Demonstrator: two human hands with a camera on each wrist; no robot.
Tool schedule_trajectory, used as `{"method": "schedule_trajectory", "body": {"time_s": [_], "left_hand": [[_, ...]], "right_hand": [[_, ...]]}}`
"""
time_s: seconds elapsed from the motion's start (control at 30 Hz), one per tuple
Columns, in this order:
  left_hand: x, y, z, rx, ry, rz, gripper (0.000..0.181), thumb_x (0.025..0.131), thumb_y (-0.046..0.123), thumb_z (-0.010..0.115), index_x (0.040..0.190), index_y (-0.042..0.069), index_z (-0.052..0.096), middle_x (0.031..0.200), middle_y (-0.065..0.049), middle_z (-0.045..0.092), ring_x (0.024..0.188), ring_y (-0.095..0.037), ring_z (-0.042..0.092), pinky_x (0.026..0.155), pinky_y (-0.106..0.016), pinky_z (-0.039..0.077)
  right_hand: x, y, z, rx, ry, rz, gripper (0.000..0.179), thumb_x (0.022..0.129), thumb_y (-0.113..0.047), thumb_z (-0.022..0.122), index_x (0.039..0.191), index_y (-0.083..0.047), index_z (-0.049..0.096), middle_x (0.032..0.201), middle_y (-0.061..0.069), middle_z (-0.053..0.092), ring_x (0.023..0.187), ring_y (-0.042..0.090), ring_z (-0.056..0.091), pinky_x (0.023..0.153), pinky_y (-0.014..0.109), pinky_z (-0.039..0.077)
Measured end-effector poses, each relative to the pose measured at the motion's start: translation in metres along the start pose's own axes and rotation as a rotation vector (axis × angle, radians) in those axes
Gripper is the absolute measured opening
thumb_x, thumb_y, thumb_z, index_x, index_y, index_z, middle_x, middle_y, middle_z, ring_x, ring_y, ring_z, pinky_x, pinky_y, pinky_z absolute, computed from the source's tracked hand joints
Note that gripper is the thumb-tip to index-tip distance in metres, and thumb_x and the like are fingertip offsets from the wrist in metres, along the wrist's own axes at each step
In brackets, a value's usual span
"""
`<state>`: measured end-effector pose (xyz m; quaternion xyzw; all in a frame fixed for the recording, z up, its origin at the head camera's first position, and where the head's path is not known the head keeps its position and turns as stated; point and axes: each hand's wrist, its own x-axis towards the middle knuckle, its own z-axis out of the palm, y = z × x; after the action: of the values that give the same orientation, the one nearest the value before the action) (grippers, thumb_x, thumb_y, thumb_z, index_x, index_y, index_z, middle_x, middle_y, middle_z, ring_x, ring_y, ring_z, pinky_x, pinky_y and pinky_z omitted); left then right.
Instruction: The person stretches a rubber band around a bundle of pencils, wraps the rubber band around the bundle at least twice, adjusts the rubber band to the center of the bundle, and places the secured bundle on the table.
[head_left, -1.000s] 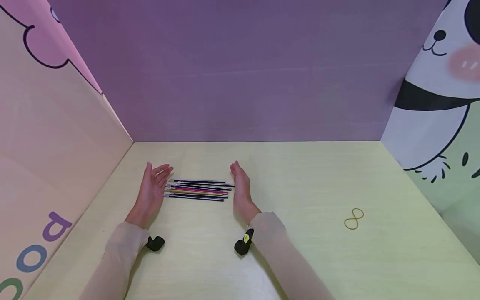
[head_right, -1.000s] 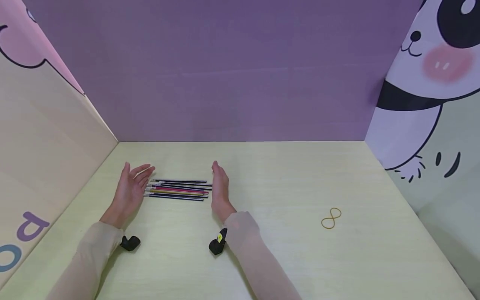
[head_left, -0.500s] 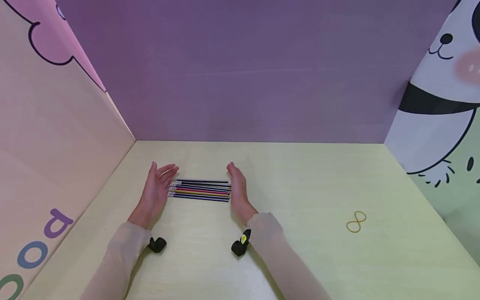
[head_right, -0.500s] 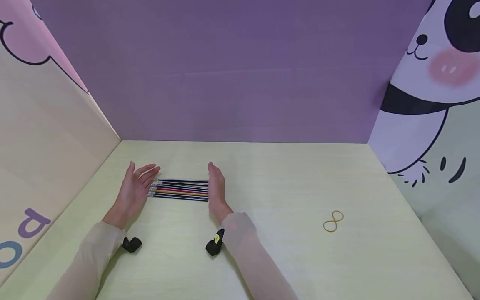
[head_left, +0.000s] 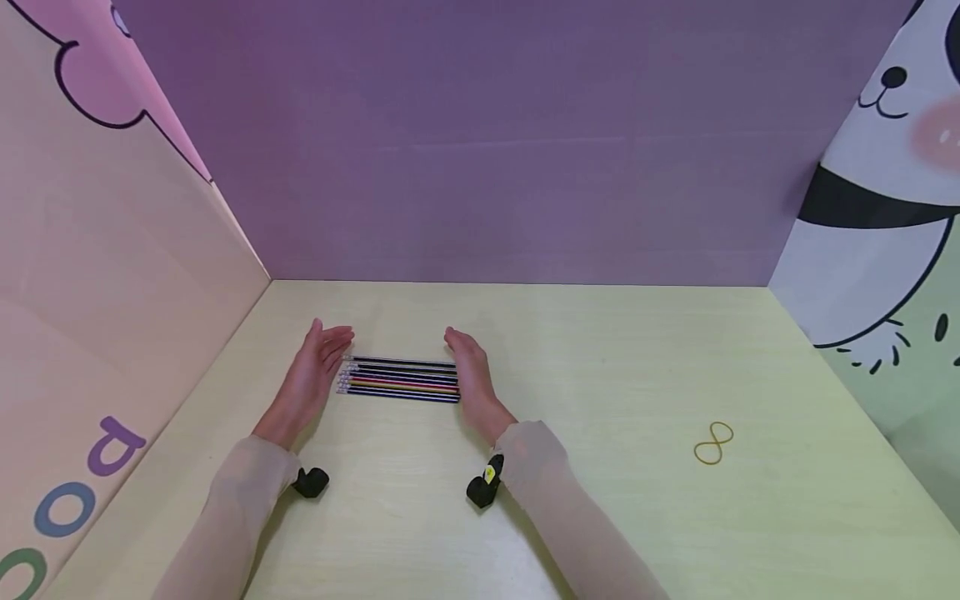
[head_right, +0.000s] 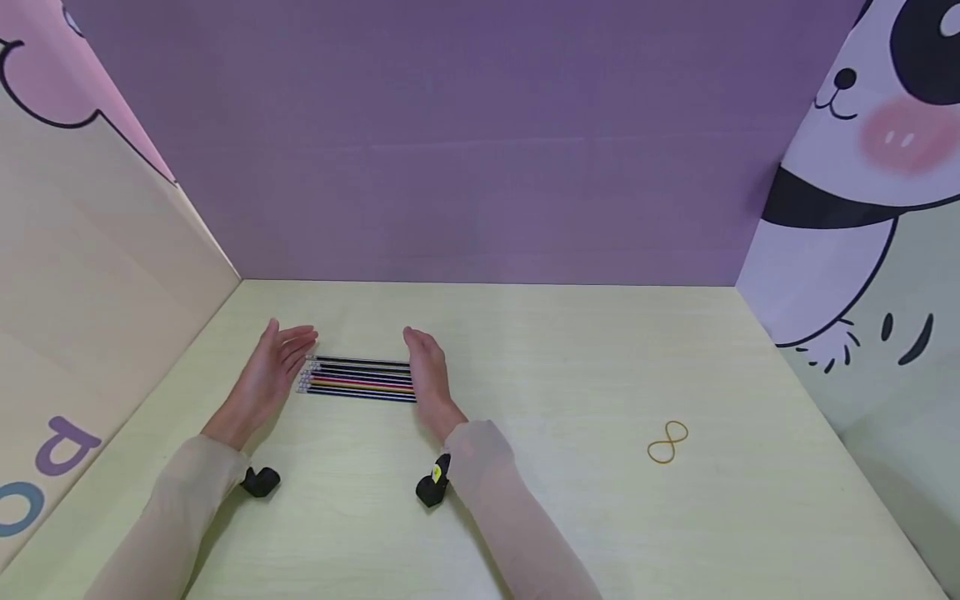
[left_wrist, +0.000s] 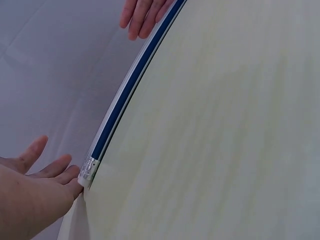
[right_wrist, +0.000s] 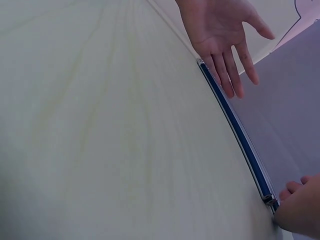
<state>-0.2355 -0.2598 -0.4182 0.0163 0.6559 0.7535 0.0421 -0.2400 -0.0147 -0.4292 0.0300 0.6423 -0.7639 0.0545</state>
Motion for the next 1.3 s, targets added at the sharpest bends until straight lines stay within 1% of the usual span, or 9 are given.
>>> {"method": "schedule_trajectory", "body": {"time_s": [0.13,0.23,0.43,0.57,0.67,0.83,1.0,1.17,1.3], "left_hand": [[0.002,0.0,0.003,0.013,0.0,0.001,0.081,0.103,0.061,0.026,0.148,-0.007,0.026,0.156,-0.023,0.022,0.15,-0.033,0.017,0.124,-0.035,0.008],[0.0,0.0,0.002,0.008,-0.001,-0.006,0.078,0.103,0.06,0.027,0.147,-0.004,0.029,0.152,-0.019,0.03,0.15,-0.033,0.019,0.124,-0.034,0.009],[-0.007,0.002,-0.005,-0.142,-0.012,-0.048,0.064,0.105,0.055,0.033,0.142,0.003,0.034,0.145,-0.01,0.04,0.15,-0.032,0.017,0.124,-0.033,0.009],[-0.011,0.003,-0.008,-0.163,-0.023,-0.069,0.062,0.106,0.051,0.034,0.143,0.002,0.033,0.141,-0.006,0.043,0.15,-0.032,0.016,0.123,-0.034,0.011],[-0.013,0.004,-0.008,-0.118,-0.03,-0.077,0.063,0.106,0.05,0.035,0.143,-0.001,0.033,0.14,-0.006,0.044,0.15,-0.032,0.017,0.123,-0.035,0.011],[-0.012,0.003,-0.003,0.034,-0.032,-0.067,0.07,0.107,0.05,0.032,0.146,-0.008,0.03,0.151,-0.018,0.033,0.148,-0.031,0.021,0.124,-0.037,0.012],[-0.013,0.004,0.001,0.137,-0.029,-0.066,0.073,0.108,0.049,0.028,0.149,-0.011,0.025,0.157,-0.025,0.023,0.148,-0.031,0.022,0.123,-0.036,0.013],[-0.016,0.004,0.0,0.159,-0.028,-0.065,0.075,0.107,0.051,0.029,0.149,-0.011,0.024,0.157,-0.026,0.022,0.148,-0.032,0.022,0.123,-0.035,0.014],[-0.019,0.004,-0.001,0.175,-0.029,-0.055,0.076,0.107,0.051,0.029,0.149,-0.012,0.024,0.156,-0.027,0.022,0.148,-0.033,0.022,0.123,-0.036,0.015]], "right_hand": [[0.001,0.002,0.001,-0.014,-0.022,-0.005,0.056,0.101,-0.048,0.049,0.141,-0.009,0.053,0.144,0.002,0.054,0.139,0.024,0.042,0.119,0.047,0.024],[0.001,0.004,0.005,0.009,0.0,-0.029,0.052,0.102,-0.044,0.05,0.135,-0.004,0.058,0.141,0.005,0.057,0.137,0.023,0.045,0.119,0.045,0.026],[0.002,0.002,0.008,0.07,0.068,-0.061,0.037,0.101,-0.033,0.053,0.11,0.0,0.066,0.119,0.012,0.069,0.118,0.023,0.061,0.11,0.041,0.039],[0.003,0.002,0.005,0.029,0.07,-0.042,0.033,0.101,-0.033,0.053,0.106,-0.003,0.067,0.11,0.009,0.072,0.111,0.024,0.063,0.106,0.04,0.042],[0.001,0.0,0.002,-0.028,0.043,-0.022,0.03,0.102,-0.03,0.053,0.106,-0.003,0.066,0.109,0.008,0.071,0.111,0.023,0.063,0.107,0.04,0.042],[-0.004,-0.005,-0.006,-0.214,-0.111,-0.025,0.026,0.097,-0.024,0.063,0.113,-0.003,0.064,0.112,0.006,0.068,0.109,0.023,0.06,0.102,0.039,0.045],[-0.005,-0.007,-0.014,-0.405,-0.312,-0.038,0.045,0.09,-0.019,0.074,0.13,-0.003,0.058,0.13,0.009,0.061,0.121,0.023,0.056,0.103,0.038,0.046],[-0.006,-0.009,-0.016,-0.792,-0.51,-0.119,0.071,0.082,-0.014,0.082,0.143,-0.011,0.048,0.149,0.007,0.046,0.138,0.022,0.04,0.112,0.036,0.037],[-0.01,-0.014,-0.012,-1.024,-0.584,-0.228,0.075,0.08,-0.011,0.082,0.145,-0.01,0.045,0.146,0.009,0.043,0.134,0.025,0.037,0.109,0.035,0.037]]}}
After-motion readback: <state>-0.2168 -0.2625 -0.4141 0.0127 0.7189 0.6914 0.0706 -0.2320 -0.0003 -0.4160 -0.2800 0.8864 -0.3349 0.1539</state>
